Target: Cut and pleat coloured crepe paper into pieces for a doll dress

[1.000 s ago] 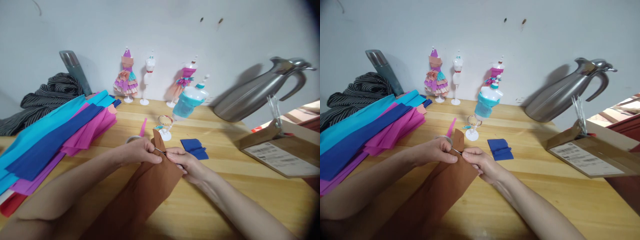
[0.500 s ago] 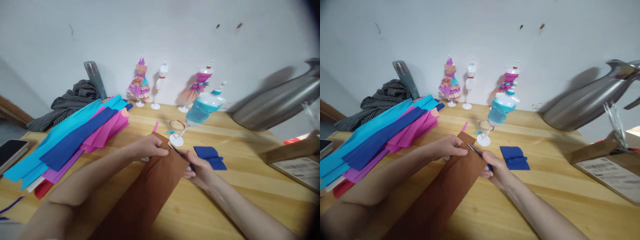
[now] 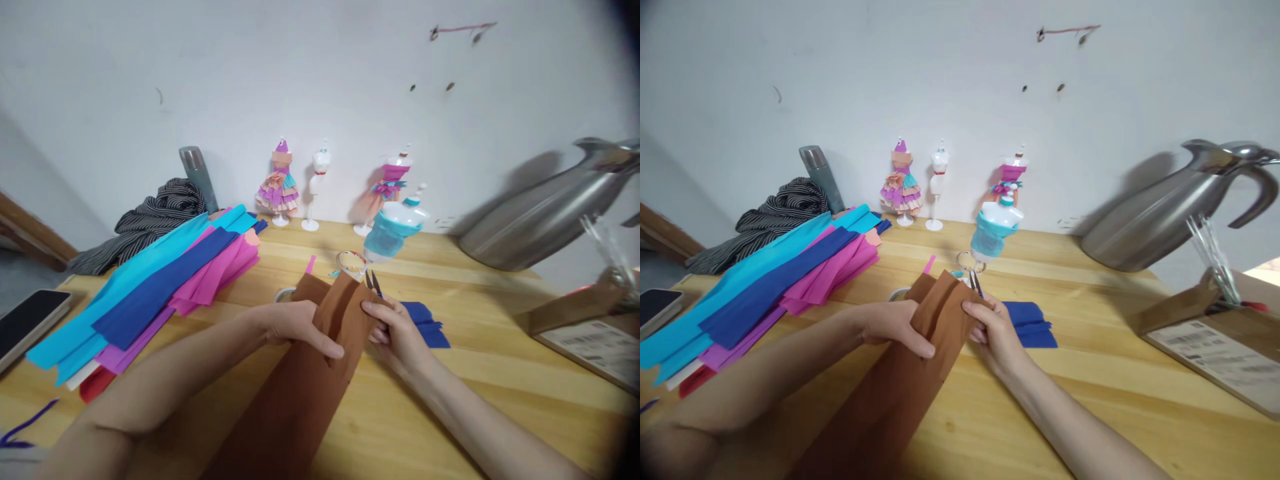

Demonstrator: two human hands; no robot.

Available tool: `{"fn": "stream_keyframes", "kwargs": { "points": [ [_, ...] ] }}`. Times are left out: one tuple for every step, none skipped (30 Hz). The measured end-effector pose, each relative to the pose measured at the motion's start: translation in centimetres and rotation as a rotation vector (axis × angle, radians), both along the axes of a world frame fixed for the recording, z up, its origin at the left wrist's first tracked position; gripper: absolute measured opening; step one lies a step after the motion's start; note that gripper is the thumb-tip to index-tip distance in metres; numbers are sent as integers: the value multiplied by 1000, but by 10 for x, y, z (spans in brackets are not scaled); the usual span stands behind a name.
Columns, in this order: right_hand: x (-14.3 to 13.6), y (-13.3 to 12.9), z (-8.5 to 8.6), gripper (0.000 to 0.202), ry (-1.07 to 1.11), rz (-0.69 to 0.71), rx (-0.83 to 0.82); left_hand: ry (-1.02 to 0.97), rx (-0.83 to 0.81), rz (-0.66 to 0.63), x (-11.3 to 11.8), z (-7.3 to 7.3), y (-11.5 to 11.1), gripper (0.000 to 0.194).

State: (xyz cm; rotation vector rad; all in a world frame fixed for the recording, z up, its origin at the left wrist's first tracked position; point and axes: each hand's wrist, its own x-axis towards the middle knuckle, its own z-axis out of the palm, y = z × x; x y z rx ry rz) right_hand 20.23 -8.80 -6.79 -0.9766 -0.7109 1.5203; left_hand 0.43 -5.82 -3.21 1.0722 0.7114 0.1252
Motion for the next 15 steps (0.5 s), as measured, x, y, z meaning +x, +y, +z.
{"fn": "stream_keyframes", "kwargs": {
  "points": [
    [-1,-1,0,37,9,14,5,2,-4,37,-2,-1,-4,45],
    [-3,-1,-1,36,27,41,12,7,-8,75,-5,-1,-7,42],
    [-4,-2,-1,36,55,76,20,19,-11,110,-10,1,-10,38],
    [-5,-3,-2,35,89,115,28,43,-9,138,-15,5,-13,36],
    [-7,-3,-3,34,118,154,34,77,-5,157,-22,11,-15,34],
    [-8,-4,-4,32,138,185,40,107,12,191,-30,19,-16,36],
    [-10,-4,-5,30,145,210,45,138,46,214,-38,28,-16,40],
    [-11,-4,-7,29,138,229,50,176,92,213,-47,40,-14,41],
    [-12,-4,-8,28,123,242,55,227,159,215,-57,52,-10,39],
    [-14,-5,-10,27,106,251,61,315,237,219,-68,65,-4,35],
    [-15,-5,-12,25,92,254,70,421,331,212,-79,78,4,32],
    [-17,-6,-13,24,78,256,79,515,441,187,-91,90,14,29],
    [-19,-6,-15,23,63,258,88,631,559,141,-102,101,25,24],
    [-21,-7,-16,22,49,258,98,771,691,96,-114,110,38,20],
    [-23,-8,-18,22,34,260,107,908,815,61,-125,118,50,17]
  ]
}}
